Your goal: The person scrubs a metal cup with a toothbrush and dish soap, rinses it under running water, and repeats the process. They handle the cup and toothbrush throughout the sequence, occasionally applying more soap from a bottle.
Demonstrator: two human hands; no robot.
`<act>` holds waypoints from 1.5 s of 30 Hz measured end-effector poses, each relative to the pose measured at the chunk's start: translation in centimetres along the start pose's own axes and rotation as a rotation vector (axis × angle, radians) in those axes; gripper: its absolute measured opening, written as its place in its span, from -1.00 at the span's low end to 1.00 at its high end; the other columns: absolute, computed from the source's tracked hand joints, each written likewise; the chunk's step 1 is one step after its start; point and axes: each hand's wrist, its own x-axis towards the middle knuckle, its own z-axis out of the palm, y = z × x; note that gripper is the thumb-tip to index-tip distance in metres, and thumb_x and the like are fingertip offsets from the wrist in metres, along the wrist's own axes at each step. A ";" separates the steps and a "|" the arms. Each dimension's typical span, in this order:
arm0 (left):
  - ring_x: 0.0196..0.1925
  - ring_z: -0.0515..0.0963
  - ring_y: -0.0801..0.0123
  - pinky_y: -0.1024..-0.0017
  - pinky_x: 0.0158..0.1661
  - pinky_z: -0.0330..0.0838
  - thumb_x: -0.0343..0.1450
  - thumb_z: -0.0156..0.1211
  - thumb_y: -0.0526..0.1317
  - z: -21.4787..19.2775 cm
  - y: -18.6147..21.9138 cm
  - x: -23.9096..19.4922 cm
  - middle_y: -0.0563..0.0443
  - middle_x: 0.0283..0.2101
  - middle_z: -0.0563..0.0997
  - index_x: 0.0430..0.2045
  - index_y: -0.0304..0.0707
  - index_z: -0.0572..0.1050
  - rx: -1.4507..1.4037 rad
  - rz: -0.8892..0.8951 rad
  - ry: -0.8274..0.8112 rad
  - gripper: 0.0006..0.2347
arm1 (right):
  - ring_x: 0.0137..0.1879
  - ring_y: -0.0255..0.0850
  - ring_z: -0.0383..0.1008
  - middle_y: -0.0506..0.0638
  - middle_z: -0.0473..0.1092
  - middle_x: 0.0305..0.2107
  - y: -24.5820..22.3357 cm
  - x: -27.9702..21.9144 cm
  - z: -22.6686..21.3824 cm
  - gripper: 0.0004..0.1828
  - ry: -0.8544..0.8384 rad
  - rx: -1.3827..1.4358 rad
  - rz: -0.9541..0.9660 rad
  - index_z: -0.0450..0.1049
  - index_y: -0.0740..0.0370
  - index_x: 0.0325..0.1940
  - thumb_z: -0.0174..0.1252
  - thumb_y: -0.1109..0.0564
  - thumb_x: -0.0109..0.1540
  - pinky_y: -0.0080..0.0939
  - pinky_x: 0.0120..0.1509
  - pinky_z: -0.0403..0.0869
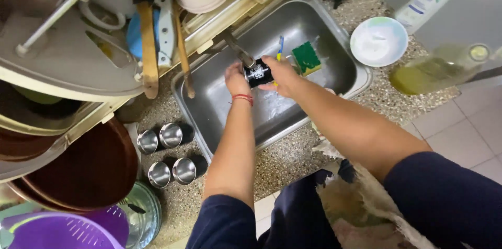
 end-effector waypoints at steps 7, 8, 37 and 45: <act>0.01 0.55 -0.10 0.04 0.04 0.43 0.53 -0.13 0.05 0.3 5.3 -6.1 -0.21 -0.24 0.61 -0.35 -0.18 0.52 0.285 0.043 0.021 -0.66 | -0.10 0.02 0.48 0.14 0.33 -0.15 2.5 0.4 1.9 -0.56 0.116 -0.024 -0.084 0.26 0.07 0.05 0.08 -0.20 0.24 -0.02 -0.42 0.64; -0.10 0.58 0.06 0.16 -0.03 0.47 0.43 0.00 0.05 0.5 3.6 -4.9 -0.06 -0.36 0.60 -0.49 -0.07 0.52 0.332 0.020 -0.012 -0.73 | -0.08 0.05 0.48 0.17 0.35 -0.12 2.7 0.0 1.5 -0.59 0.104 -0.015 -0.100 0.34 0.04 0.06 0.12 -0.15 0.22 0.10 -0.34 0.65; 0.28 0.40 -0.02 0.10 0.22 0.32 0.50 0.03 0.00 -1.6 14.1 -11.6 -0.50 0.16 0.45 0.10 -0.63 0.39 -0.160 -0.359 -0.237 -0.49 | -0.34 -0.31 0.50 -0.26 0.42 -0.61 3.4 3.8 0.1 -0.84 0.202 -0.691 -0.461 0.61 -0.36 -0.33 0.21 -0.28 0.12 -0.29 -0.18 0.49; 0.39 0.23 -0.13 0.08 0.40 0.01 0.56 -0.09 -0.08 1.1 8.2 -10.7 -0.51 0.27 0.33 0.17 -0.58 0.34 -0.196 -0.201 -0.140 -0.56 | 0.13 0.10 0.46 0.28 0.47 -0.11 4.2 -2.3 2.0 -0.40 0.309 -0.468 -0.493 0.41 0.12 0.24 0.19 -0.21 0.21 0.09 0.17 0.42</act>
